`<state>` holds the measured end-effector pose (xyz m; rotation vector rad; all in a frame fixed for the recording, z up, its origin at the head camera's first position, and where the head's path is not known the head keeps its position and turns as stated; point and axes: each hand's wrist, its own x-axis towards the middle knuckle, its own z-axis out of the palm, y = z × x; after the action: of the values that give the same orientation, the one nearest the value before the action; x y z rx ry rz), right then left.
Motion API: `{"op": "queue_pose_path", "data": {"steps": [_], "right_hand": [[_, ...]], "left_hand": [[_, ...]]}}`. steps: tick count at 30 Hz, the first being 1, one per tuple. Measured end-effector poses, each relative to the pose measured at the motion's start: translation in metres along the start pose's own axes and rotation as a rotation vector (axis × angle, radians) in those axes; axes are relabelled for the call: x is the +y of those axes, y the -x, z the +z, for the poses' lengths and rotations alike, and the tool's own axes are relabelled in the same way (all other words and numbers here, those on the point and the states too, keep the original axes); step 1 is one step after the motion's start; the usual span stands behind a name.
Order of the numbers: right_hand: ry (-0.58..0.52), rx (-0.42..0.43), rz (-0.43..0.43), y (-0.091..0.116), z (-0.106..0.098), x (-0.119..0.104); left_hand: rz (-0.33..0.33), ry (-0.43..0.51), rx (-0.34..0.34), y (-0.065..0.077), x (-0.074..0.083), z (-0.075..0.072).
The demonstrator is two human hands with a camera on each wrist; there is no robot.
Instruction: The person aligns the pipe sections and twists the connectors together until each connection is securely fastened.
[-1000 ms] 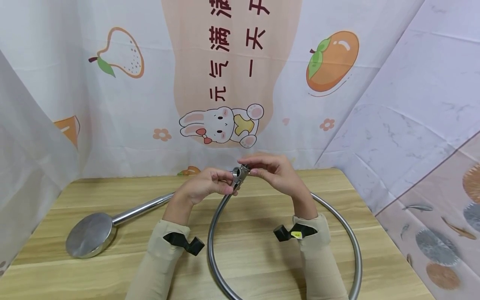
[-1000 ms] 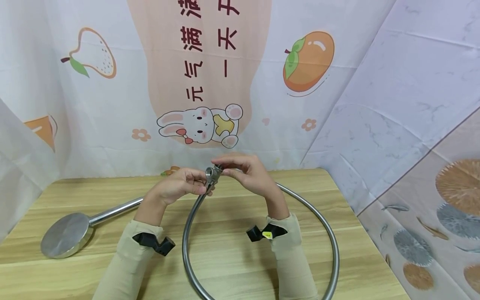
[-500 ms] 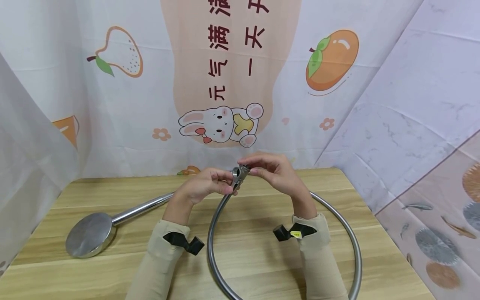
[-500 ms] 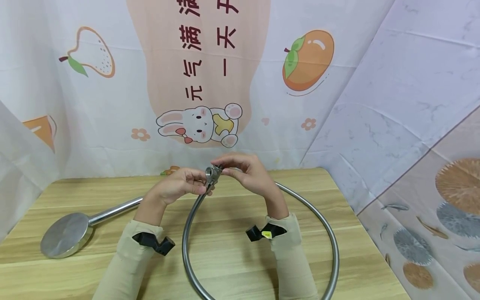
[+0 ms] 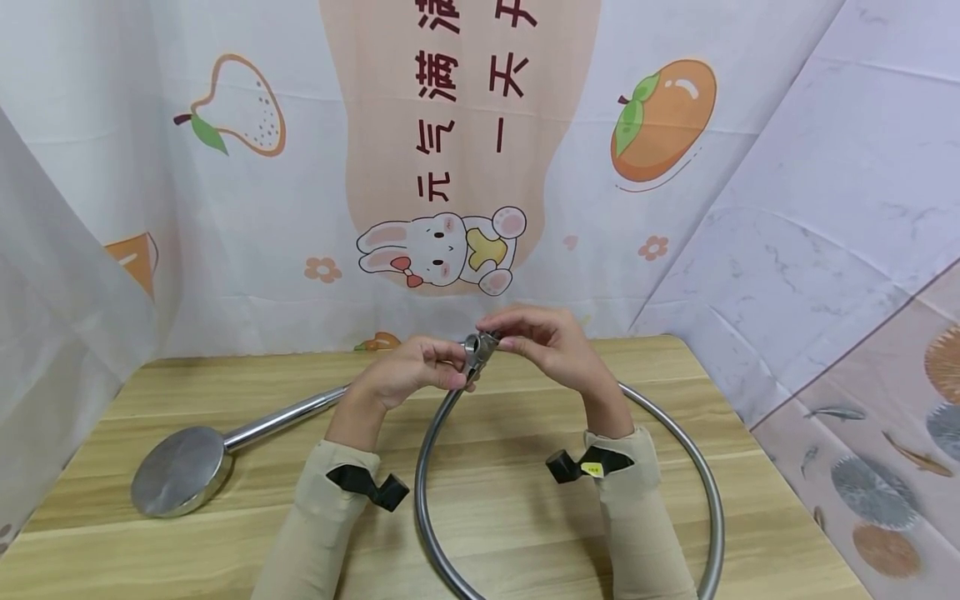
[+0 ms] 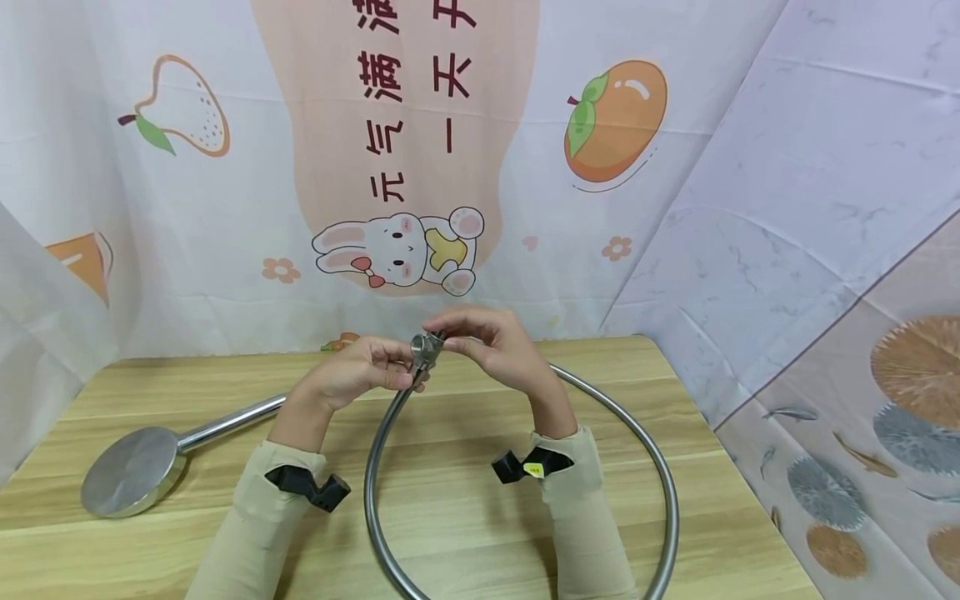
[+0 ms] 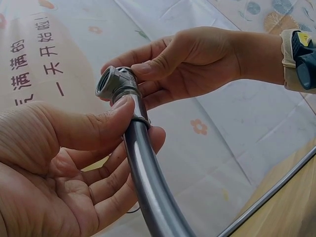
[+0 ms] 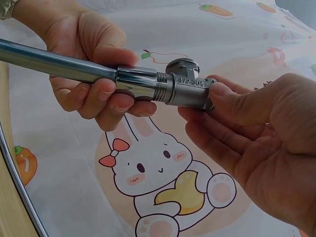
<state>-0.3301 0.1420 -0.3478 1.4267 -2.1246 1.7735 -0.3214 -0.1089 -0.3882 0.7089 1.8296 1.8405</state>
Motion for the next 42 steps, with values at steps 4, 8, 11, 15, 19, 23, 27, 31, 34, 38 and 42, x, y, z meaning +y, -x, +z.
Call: {"op": "queue_pose_path", "data": {"steps": [4,8,11,15,19,23,27,31,34,38,42], "right_hand": [[0.012,0.006,0.003,-0.0007,0.0001,-0.001],[0.027,0.015,0.008,-0.0011,0.0004,-0.0017],[0.043,0.027,0.02,-0.0014,0.0006,-0.0018],[0.064,0.037,0.032,-0.0018,0.0007,-0.0022],[0.065,0.036,0.032,-0.0021,0.001,-0.0022],[0.046,0.027,0.027,-0.0023,0.0017,-0.0027],[0.023,0.018,0.017,-0.0025,0.0019,-0.0032],[0.005,-0.003,-0.01,-0.0026,0.001,-0.0016],[-0.002,-0.02,-0.026,-0.0026,0.0002,-0.0009],[-0.002,-0.025,-0.023,-0.0024,0.0002,-0.0018],[-0.003,-0.01,-0.002,-0.0016,0.0009,-0.0028]], "left_hand": [[-0.001,-0.003,0.003,0.0,0.0002,-0.0002],[-0.004,-0.006,0.004,0.0,0.0006,-0.0003],[-0.007,-0.013,0.008,-0.0003,0.001,-0.0004],[-0.01,-0.022,0.01,-0.0009,0.0013,-0.0006],[-0.013,-0.022,0.014,-0.0016,0.0018,-0.0003],[-0.018,-0.017,0.016,-0.0023,0.0017,0.0003],[-0.024,-0.015,0.015,-0.0028,0.001,0.0005],[-0.028,-0.016,0.018,-0.003,0.001,0.0008],[-0.03,-0.017,0.019,-0.0028,0.0011,0.0011],[-0.025,-0.015,0.02,-0.002,0.0008,0.0013],[-0.014,-0.01,0.019,-0.001,0.0002,0.0017]]}}
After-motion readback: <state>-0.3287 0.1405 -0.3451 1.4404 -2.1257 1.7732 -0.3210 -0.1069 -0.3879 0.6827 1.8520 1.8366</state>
